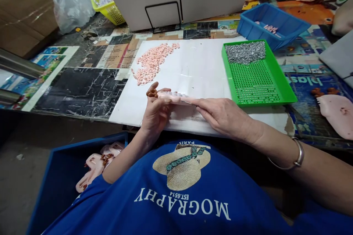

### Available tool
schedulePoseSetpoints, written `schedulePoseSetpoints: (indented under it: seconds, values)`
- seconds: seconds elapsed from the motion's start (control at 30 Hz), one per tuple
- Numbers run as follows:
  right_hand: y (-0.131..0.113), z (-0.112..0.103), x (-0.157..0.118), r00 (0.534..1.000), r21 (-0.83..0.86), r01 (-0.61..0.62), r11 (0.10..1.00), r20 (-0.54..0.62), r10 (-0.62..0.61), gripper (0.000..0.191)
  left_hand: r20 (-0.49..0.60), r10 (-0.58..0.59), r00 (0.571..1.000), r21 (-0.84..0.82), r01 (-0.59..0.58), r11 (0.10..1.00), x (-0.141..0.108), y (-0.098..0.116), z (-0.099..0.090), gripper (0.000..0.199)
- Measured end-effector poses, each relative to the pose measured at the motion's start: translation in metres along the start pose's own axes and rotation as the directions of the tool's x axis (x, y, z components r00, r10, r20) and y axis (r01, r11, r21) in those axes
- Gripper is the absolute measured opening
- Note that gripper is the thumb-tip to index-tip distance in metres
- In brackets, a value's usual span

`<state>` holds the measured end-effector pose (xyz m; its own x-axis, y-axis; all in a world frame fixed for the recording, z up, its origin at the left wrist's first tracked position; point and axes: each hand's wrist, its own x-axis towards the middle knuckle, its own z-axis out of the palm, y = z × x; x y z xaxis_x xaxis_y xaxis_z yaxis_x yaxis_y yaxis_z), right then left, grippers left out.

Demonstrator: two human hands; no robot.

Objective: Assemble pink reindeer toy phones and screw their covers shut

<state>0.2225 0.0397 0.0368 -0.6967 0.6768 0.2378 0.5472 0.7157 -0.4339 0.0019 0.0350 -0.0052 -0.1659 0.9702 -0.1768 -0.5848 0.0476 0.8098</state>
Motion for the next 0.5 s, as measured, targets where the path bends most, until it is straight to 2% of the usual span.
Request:
schedulePoseSetpoints:
  seconds: [0.37, 0.5]
  values:
    - [0.0045, -0.0006, 0.0013, 0.999, -0.022, 0.044, 0.999, 0.030, -0.043, 0.041, 0.014, -0.022, 1.000, 0.016, 0.022, 1.000, 0.0014, 0.0000, -0.0013, 0.081]
    - [-0.0001, -0.0051, 0.0021, 0.996, -0.255, 0.022, 0.967, 0.092, 0.002, 0.046, 0.048, 0.019, 0.999, 0.035, -0.021, 0.999, 0.0026, -0.0038, -0.0049, 0.084]
